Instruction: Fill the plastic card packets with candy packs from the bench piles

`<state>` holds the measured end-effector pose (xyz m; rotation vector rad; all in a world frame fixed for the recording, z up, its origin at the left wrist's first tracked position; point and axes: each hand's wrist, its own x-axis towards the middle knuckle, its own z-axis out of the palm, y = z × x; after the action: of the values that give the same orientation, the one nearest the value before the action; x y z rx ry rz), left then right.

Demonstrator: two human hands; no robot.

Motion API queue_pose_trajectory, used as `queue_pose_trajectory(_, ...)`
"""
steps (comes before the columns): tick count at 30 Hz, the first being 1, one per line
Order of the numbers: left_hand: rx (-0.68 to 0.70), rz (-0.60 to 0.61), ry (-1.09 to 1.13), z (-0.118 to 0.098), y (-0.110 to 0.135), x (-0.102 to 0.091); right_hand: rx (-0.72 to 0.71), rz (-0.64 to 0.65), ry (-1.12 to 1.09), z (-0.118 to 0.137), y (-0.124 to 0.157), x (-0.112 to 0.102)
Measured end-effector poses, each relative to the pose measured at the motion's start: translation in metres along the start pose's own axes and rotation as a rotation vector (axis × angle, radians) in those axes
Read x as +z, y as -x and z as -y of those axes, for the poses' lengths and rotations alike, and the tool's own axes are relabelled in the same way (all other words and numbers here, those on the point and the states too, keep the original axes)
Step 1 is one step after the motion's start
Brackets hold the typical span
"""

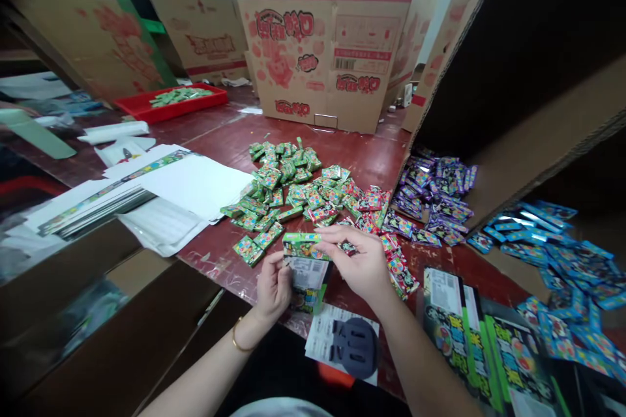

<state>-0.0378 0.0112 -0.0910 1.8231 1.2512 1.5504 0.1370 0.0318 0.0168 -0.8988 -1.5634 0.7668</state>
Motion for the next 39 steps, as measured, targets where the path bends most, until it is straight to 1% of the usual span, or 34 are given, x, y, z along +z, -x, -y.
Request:
queue_pose_trajectory(3, 0.029, -0.016, 0.004, 0.0, -0.005, -0.001, -0.024, -0.086, -0.072, 0.012, -0.006, 0.001)
queue_pose_trajectory(7, 0.093, 0.015, -0.006, -0.002, -0.012, -0.004, 0.008, -0.176, -0.167, 0.009, -0.009, 0.0)
queue_pose_trajectory(10, 0.138, 0.015, -0.007, -0.001, -0.012, -0.004, -0.008, -0.188, -0.158, 0.002, -0.006, -0.002)
queue_pose_trajectory(14, 0.144, -0.014, -0.014, 0.003, -0.008, 0.0, -0.061, -0.178, -0.072, -0.005, 0.002, -0.004)
queue_pose_trajectory(16, 0.145, -0.003, -0.024, 0.007, -0.005, 0.002, -0.118, -0.099, 0.058, -0.008, 0.006, -0.008)
queue_pose_trajectory(18, 0.155, 0.015, -0.032, 0.012, -0.003, 0.002, -0.169, 0.048, 0.207, -0.012, 0.01, -0.011)
queue_pose_trajectory(20, 0.17, 0.029, -0.033, 0.015, 0.0, 0.0, -0.196, 0.193, 0.308, -0.015, 0.016, -0.013)
queue_pose_trajectory(22, 0.183, 0.024, -0.028, 0.015, 0.001, -0.005, -0.192, 0.253, 0.342, -0.016, 0.022, -0.011)
queue_pose_trajectory(24, 0.233, 0.012, -0.022, 0.01, 0.001, -0.015, -0.18, 0.235, 0.32, -0.016, 0.028, -0.006)
queue_pose_trajectory(25, 0.27, 0.028, -0.027, 0.007, 0.0, -0.021, -0.18, 0.213, 0.298, -0.015, 0.031, -0.004)
queue_pose_trajectory(28, 0.361, 0.171, -0.072, -0.003, -0.002, -0.044, -0.181, 0.153, 0.229, -0.015, 0.037, 0.005)
queue_pose_trajectory(30, 0.372, 0.234, -0.094, -0.006, -0.003, -0.058, -0.148, 0.124, 0.16, -0.019, 0.041, 0.011)
queue_pose_trajectory(32, 0.361, 0.22, -0.087, -0.006, -0.003, -0.068, -0.088, 0.098, 0.069, -0.028, 0.045, 0.017)
queue_pose_trajectory(34, 0.336, 0.191, -0.074, -0.006, -0.005, -0.073, -0.034, 0.072, 0.019, -0.036, 0.048, 0.024)
queue_pose_trajectory(37, 0.308, 0.173, -0.054, -0.013, -0.012, -0.074, -0.029, 0.056, 0.003, -0.042, 0.049, 0.033)
queue_pose_trajectory(39, 0.292, 0.154, -0.043, -0.02, -0.019, -0.072, -0.005, -0.012, -0.104, -0.042, 0.051, 0.039)
